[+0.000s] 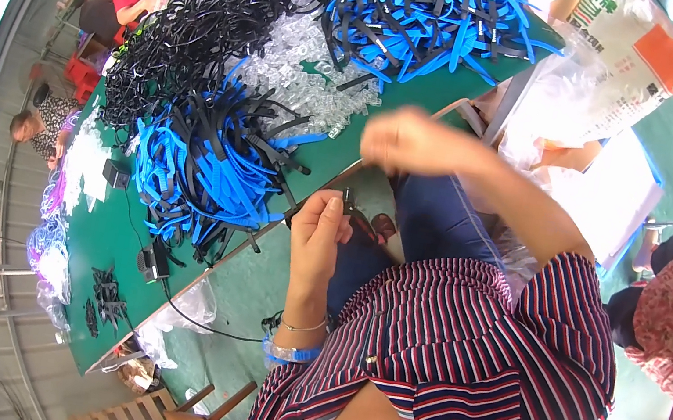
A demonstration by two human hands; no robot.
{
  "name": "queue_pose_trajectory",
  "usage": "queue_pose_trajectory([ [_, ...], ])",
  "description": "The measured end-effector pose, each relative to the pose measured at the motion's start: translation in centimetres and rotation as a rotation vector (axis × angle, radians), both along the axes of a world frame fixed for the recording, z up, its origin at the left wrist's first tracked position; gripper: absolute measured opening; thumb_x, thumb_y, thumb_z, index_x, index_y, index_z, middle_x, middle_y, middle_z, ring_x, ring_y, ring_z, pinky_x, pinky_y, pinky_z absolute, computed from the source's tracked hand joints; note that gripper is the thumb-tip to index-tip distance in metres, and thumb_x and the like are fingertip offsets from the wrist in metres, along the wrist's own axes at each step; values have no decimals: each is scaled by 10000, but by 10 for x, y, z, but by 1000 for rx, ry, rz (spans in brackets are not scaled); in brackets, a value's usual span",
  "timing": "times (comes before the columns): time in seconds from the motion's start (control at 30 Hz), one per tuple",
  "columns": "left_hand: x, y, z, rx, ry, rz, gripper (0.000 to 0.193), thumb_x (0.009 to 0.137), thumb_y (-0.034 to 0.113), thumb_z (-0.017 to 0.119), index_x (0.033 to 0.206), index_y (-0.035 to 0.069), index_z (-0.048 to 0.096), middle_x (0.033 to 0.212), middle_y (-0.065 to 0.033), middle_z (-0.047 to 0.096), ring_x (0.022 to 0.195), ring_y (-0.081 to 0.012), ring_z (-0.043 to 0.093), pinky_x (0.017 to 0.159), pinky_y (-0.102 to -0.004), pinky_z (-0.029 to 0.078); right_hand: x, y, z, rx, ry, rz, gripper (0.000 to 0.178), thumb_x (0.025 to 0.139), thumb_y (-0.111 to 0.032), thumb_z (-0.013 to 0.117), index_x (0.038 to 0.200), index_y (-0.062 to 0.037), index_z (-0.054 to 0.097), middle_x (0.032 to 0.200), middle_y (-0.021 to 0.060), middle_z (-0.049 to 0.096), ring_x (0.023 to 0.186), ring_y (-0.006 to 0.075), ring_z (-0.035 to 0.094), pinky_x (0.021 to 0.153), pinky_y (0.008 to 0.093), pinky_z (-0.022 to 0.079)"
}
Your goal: The person assembles small plastic clips onto blue and black fabric straps by hand at a factory workbench.
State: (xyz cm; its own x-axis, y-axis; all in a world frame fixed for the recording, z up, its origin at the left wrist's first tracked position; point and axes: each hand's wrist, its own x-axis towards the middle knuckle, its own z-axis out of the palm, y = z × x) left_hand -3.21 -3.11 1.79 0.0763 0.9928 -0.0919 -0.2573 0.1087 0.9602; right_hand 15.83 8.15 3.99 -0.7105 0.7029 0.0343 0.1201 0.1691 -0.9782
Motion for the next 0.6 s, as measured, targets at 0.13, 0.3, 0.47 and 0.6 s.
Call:
queue_pose_trajectory([
  [0.13,11,-9,-4,-93,-143,-115,172,880,131,512,960,-9,572,695,28,514,583,-30,412,528,-164,341,28,101,14,981,-100,-793,71,760,-73,556,825,-49,570,760,98,587,711,269,585,647,341,478],
  [0.3,16,-13,-11,-166,-192,-192,171,863,116,536,983,-3,565,679,44,495,566,-29,405,515,-168,327,34,153,43,1294,-529,-899,204,723,-78,590,925,-107,596,913,68,577,893,278,546,795,356,446],
  [0.47,13,-12,-11,-170,-196,-216,178,857,112,541,991,-5,559,675,50,489,564,-28,404,511,-166,319,35,169,46,1184,-673,-768,174,697,-109,590,866,-67,587,886,144,553,888,307,524,759,373,432],
  [0.6,10,-9,-17,-147,-183,-230,173,864,110,519,975,-18,554,835,-67,606,588,-39,432,522,-176,345,34,163,44,1292,-745,-759,219,708,-68,598,925,-102,605,929,61,578,894,277,542,814,350,442],
])
